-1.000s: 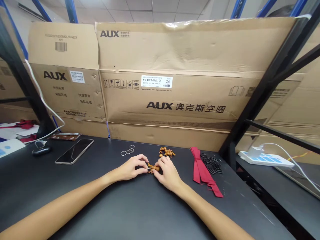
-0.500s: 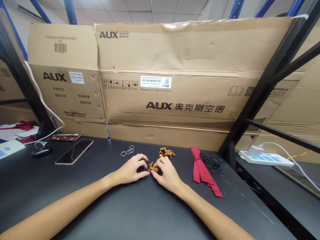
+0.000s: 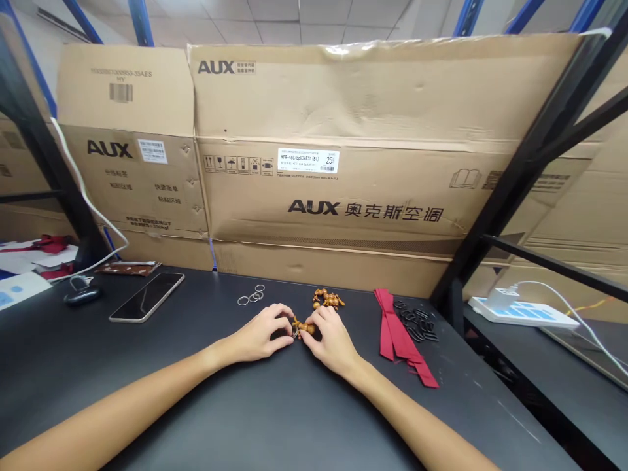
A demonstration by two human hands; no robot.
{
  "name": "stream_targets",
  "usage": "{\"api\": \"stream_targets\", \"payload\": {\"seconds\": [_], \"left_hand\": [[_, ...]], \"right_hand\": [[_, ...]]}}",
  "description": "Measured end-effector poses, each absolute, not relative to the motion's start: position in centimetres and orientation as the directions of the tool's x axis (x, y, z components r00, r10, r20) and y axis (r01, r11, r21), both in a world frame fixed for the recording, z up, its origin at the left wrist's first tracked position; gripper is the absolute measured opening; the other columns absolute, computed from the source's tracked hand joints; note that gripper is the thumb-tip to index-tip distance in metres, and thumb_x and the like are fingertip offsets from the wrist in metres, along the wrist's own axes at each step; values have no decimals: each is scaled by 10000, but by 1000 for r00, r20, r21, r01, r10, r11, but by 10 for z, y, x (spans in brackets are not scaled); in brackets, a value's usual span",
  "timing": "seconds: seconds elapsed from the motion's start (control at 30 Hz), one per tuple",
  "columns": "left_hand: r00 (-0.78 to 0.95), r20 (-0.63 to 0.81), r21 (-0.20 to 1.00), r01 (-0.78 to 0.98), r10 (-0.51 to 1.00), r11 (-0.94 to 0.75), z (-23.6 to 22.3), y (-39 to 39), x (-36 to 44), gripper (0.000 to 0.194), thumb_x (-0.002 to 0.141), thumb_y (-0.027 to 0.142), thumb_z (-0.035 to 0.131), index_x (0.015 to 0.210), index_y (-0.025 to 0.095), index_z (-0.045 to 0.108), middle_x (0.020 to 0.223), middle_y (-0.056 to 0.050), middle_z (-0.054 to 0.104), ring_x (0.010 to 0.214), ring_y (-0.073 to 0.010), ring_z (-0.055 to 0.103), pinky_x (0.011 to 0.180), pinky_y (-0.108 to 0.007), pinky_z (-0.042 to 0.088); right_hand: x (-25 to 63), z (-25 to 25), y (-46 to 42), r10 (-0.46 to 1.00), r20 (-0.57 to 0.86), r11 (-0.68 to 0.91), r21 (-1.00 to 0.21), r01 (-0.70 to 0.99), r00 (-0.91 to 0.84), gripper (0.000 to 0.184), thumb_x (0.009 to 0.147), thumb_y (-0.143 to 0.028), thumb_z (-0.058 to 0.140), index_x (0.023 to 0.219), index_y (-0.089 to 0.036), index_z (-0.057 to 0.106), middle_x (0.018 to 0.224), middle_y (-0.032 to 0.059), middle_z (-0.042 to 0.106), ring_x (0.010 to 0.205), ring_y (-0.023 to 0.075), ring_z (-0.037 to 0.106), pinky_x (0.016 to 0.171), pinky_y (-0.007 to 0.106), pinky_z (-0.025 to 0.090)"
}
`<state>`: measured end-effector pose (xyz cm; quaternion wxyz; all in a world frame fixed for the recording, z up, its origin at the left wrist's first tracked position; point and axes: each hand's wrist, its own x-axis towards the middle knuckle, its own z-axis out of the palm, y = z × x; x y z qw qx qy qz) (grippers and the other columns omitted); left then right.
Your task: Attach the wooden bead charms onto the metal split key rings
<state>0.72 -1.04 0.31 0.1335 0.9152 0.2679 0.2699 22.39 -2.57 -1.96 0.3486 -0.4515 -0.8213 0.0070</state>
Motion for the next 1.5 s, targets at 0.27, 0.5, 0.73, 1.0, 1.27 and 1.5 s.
{"api": "stream_targets", "payload": {"seconds": [0.27,0.5,0.73,1.0,1.27,1.5], "left_hand": [[704,444,338,442,555,-831,-3,-8,8,124,914,210,500,898,187,621,1156,-77,529,1063,-212,509,959,-371,415],[709,432,360,432,558,-827,0,-10,7,119,911,270,531,923,199,626,1172,-74,525,1080,-217,507,967,-380,412],[708,446,321,444,548,-836,-3,-8,8,153,928,245,497,894,191,636,1159,-74,529,1055,-210,509,957,-376,416],[697,456,338,440,554,-832,-2,-9,8,117,903,267,547,900,197,641,1158,-68,534,1063,-213,511,957,-376,420],[721,469,266,434,509,-861,-2,-9,8,147,924,238,512,890,194,648,1158,-69,532,1046,-211,509,955,-366,415],[723,464,264,439,512,-859,-1,-11,8,130,912,262,532,908,199,646,1157,-71,534,1047,-215,517,951,-370,419]], "right_hand": [[221,-16,-29,714,571,657,-345,670,-406,43,857,-259,581,856,-218,592,867,48,569,847,216,520,782,371,468],[224,-19,-25,739,584,593,-327,736,-336,91,869,-288,564,836,-214,604,844,54,573,837,228,522,775,392,466],[223,-17,-29,712,561,669,-360,650,-422,66,877,-276,564,888,-222,601,888,55,579,856,218,528,792,381,471],[224,-18,-27,725,573,644,-370,669,-381,70,873,-279,569,877,-224,611,876,49,587,854,218,537,792,381,476],[224,-18,-27,738,565,626,-370,687,-368,78,884,-285,557,866,-221,598,864,51,575,860,229,525,800,395,462],[225,-20,-23,749,577,599,-376,707,-327,96,889,-293,550,846,-221,595,852,47,576,850,228,523,809,403,458]]}}
